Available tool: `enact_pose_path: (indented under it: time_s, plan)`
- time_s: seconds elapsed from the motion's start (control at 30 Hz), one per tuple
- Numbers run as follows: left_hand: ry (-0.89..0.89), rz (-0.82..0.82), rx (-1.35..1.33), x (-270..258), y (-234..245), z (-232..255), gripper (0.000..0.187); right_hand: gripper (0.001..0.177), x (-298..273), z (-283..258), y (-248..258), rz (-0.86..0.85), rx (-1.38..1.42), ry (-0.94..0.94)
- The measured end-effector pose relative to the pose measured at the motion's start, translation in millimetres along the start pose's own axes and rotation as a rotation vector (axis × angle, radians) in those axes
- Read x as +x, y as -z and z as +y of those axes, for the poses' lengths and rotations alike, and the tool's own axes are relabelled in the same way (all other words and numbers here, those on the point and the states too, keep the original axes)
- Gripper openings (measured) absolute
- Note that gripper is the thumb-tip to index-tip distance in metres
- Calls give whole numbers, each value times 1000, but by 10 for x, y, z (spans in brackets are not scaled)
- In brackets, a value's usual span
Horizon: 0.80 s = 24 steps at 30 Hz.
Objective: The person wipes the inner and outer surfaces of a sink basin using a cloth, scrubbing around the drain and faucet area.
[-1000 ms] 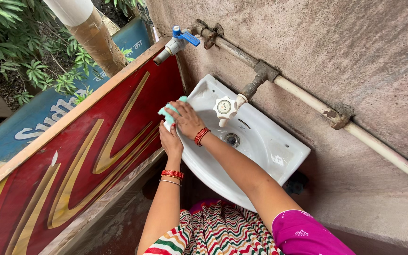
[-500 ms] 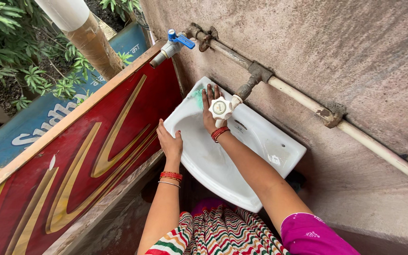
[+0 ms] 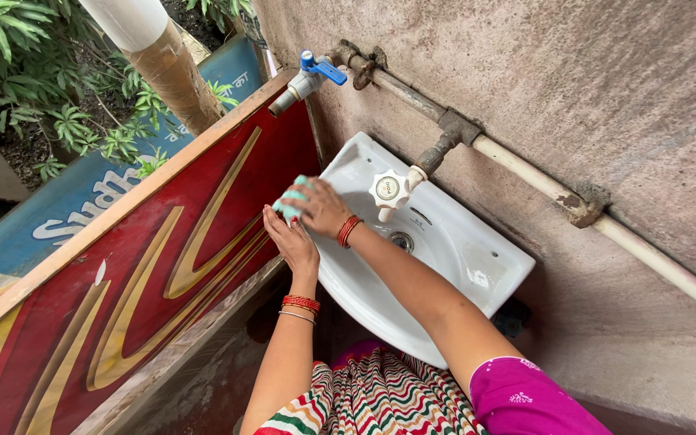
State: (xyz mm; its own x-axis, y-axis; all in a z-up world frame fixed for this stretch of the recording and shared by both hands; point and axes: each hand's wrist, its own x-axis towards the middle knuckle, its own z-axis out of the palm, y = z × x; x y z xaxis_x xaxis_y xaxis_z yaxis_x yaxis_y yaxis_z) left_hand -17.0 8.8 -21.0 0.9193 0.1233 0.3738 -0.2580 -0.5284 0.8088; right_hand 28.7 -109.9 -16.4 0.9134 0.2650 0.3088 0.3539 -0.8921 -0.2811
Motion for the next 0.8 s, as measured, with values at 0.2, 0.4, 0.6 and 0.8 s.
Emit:
enact_pose_path:
  time_s: [0.2, 0.4, 0.6, 0.8]
  plan:
    - [30, 42, -26, -8, 9, -16, 53, 35, 278, 225, 405, -31, -275, -292]
    - [27, 123, -111, -78, -113, -302, 53, 44, 548, -166, 139, -299, -101, -276]
    - [649, 39, -1114, -132, -281, -876, 68, 45, 527, -431, 55, -415, 25, -86]
    - [825, -71, -1291, -46, 176, -659, 72, 30, 21, -734, -61, -431, -223, 243]
